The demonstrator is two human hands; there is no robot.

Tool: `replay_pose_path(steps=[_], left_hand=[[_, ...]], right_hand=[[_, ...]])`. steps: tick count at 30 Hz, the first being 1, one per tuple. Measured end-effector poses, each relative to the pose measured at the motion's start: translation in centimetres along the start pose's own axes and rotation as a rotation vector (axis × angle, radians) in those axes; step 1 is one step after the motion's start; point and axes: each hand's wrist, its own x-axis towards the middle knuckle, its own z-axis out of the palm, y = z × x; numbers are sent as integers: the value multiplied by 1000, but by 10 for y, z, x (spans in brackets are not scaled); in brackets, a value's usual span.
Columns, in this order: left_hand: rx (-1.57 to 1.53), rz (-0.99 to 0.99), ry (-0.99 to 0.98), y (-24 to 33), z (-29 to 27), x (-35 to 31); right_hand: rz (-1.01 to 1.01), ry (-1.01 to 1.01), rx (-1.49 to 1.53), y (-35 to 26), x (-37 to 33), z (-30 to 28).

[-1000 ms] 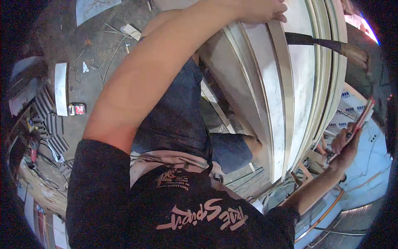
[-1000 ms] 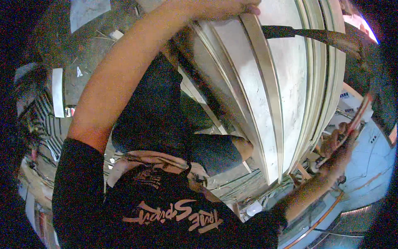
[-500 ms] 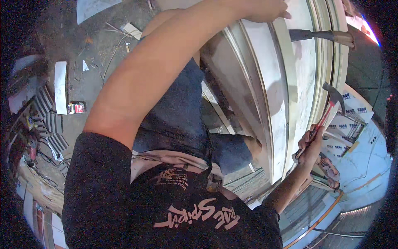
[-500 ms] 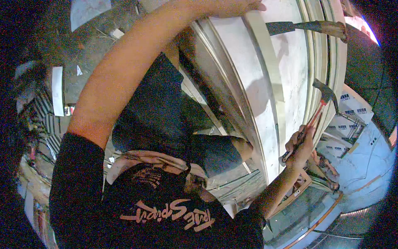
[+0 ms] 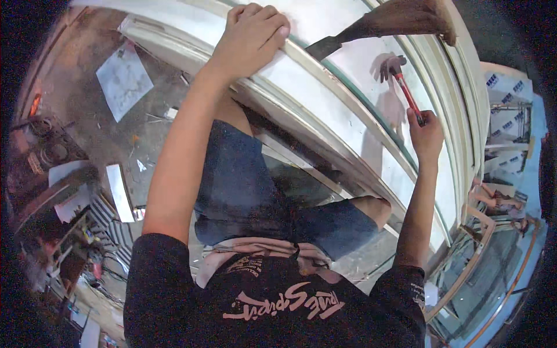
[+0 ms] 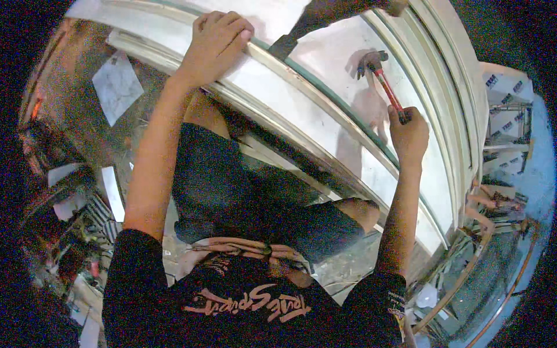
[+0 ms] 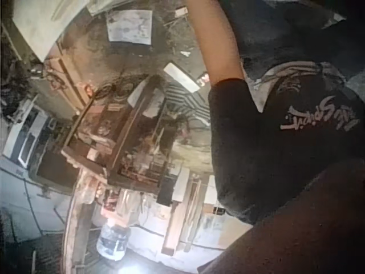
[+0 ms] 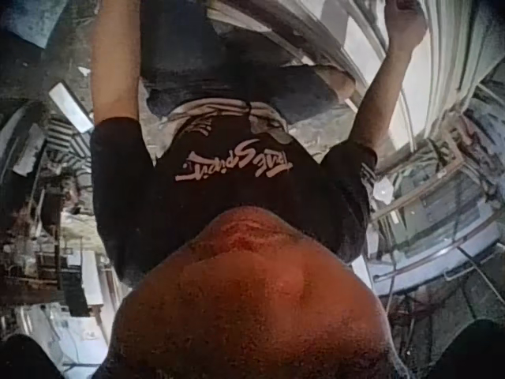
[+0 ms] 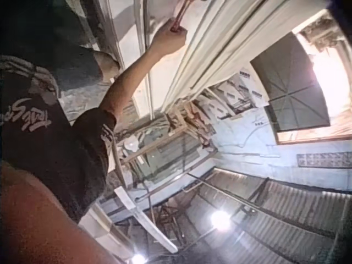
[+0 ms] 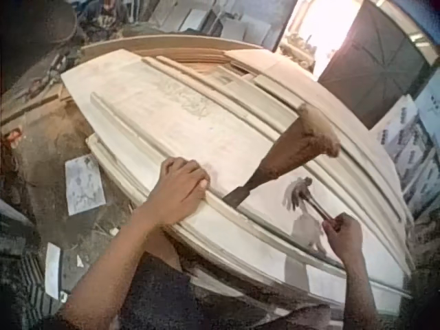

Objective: The person uses a hammer and a chisel to remove a wooden strip from a larger panel by hammering the chisel into the groove.

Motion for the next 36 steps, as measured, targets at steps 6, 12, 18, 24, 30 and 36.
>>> replay_pose_path(steps=[6,12,18,24,30,36], left_hand=[[-86,31,14,-3,7,0],[-36,58,147,-38,39,0],[38,90,-34,-29,32,11],[123,114,-140,-33,15,10],[-4,126,-70,4,14,16],[77,188,-59,3,6,14]], right_hand=[[-686,85,947,-114,-38,2],[-306,7,1590,-237,-52,46],[-558,302,1699,-230,-68,57],[-539,-101,1986,-184,-69,45],[-496,471,1071,-134,-70,47],[-363,510,1210,-95,-85,45]])
